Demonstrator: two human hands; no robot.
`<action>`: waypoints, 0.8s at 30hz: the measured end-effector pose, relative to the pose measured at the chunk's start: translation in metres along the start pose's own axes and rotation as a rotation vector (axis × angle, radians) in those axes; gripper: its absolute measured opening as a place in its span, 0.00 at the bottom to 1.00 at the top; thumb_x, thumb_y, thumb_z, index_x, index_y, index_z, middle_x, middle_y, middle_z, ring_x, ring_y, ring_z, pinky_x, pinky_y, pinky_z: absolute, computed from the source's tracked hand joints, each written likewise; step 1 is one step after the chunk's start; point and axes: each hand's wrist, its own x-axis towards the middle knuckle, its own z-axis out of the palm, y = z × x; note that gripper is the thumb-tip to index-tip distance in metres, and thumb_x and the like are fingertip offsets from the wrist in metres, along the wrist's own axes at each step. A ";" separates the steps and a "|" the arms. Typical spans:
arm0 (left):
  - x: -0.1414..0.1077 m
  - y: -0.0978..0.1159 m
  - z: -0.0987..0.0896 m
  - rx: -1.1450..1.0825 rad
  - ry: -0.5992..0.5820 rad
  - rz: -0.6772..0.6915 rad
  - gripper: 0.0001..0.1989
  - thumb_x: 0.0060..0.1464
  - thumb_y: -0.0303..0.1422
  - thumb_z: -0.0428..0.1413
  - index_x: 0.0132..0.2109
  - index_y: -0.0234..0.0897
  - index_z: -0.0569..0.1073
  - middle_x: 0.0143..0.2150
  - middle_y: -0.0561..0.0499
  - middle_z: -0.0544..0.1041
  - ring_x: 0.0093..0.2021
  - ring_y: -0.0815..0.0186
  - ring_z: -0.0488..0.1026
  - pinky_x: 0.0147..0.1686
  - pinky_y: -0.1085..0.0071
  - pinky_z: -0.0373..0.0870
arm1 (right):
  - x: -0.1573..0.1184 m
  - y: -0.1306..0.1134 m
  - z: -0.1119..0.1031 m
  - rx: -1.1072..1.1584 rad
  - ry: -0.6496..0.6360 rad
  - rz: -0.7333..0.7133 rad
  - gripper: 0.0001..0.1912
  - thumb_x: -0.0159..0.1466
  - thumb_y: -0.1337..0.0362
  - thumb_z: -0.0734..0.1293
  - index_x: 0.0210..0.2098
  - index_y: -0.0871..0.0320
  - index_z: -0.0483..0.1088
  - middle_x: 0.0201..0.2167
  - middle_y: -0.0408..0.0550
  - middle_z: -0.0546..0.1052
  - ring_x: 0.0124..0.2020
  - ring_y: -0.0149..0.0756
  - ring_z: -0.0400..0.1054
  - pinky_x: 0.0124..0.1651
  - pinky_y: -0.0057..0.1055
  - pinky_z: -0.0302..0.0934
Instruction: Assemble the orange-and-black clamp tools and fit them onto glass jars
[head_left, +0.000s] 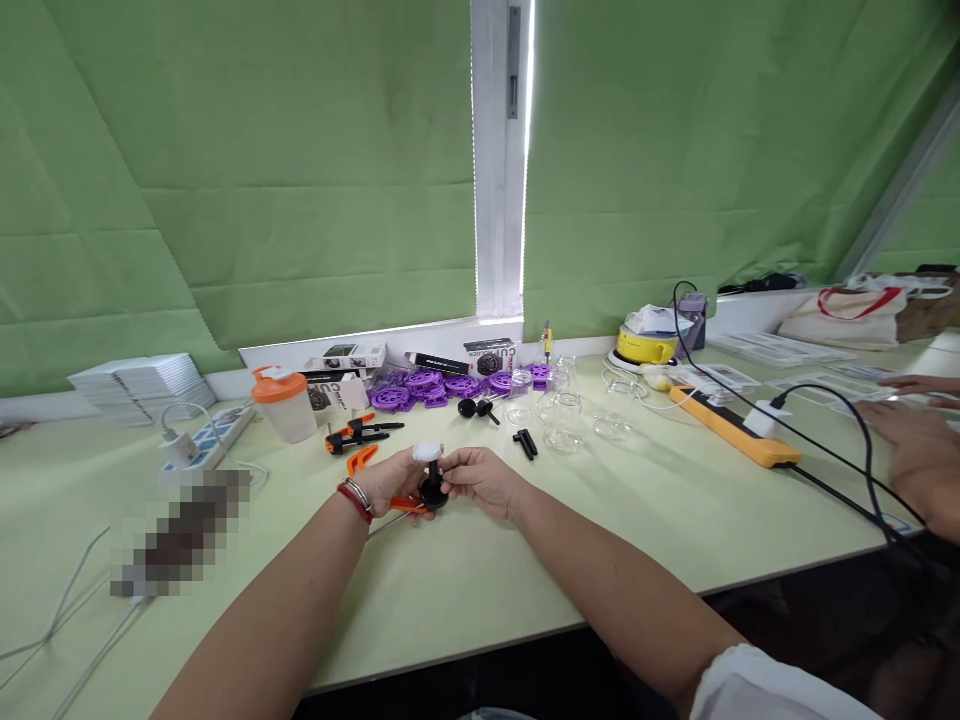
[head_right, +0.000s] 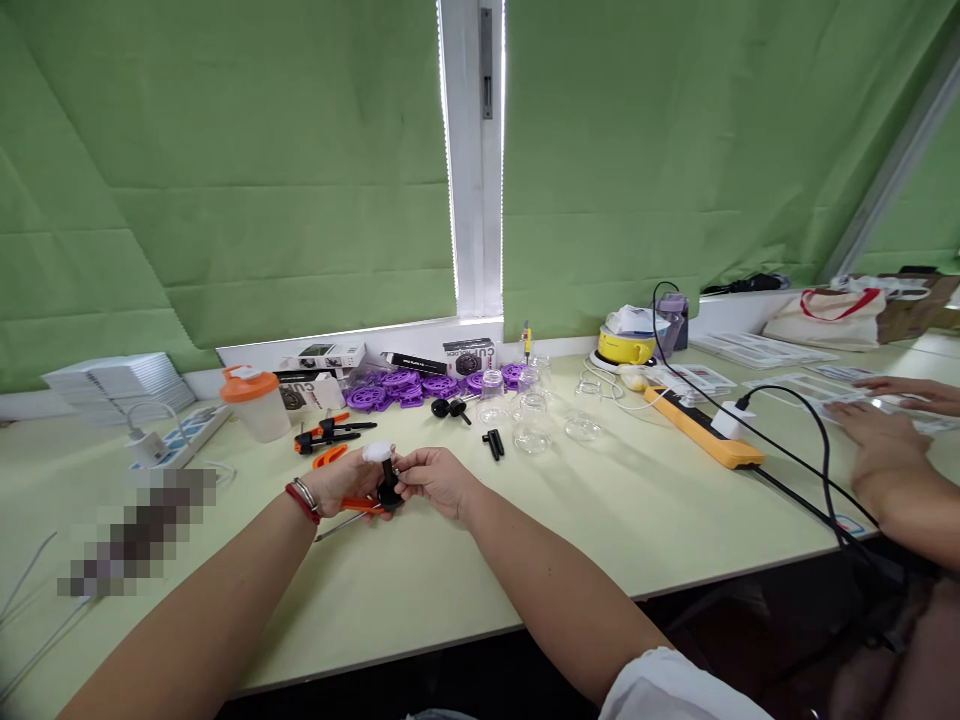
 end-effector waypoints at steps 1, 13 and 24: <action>0.000 0.000 0.000 -0.008 -0.008 0.003 0.27 0.50 0.57 0.44 0.39 0.38 0.67 0.35 0.47 0.74 0.27 0.63 0.72 0.16 0.73 0.60 | 0.000 0.000 0.001 -0.025 0.011 -0.015 0.13 0.43 0.71 0.73 0.28 0.63 0.71 0.20 0.42 0.74 0.21 0.26 0.68 0.25 0.24 0.62; -0.001 0.002 -0.001 -0.036 -0.023 -0.004 0.29 0.50 0.58 0.43 0.43 0.37 0.67 0.33 0.46 0.74 0.28 0.59 0.73 0.16 0.72 0.60 | 0.002 0.001 -0.005 -0.273 -0.014 -0.134 0.17 0.46 0.58 0.75 0.29 0.63 0.72 0.19 0.43 0.74 0.21 0.30 0.68 0.26 0.28 0.63; -0.002 0.006 0.002 -0.004 -0.022 -0.010 0.29 0.48 0.57 0.46 0.45 0.37 0.68 0.34 0.46 0.75 0.28 0.60 0.72 0.17 0.72 0.60 | 0.006 0.001 -0.009 -0.270 -0.047 -0.110 0.19 0.43 0.57 0.76 0.30 0.63 0.75 0.20 0.43 0.74 0.25 0.31 0.68 0.31 0.31 0.64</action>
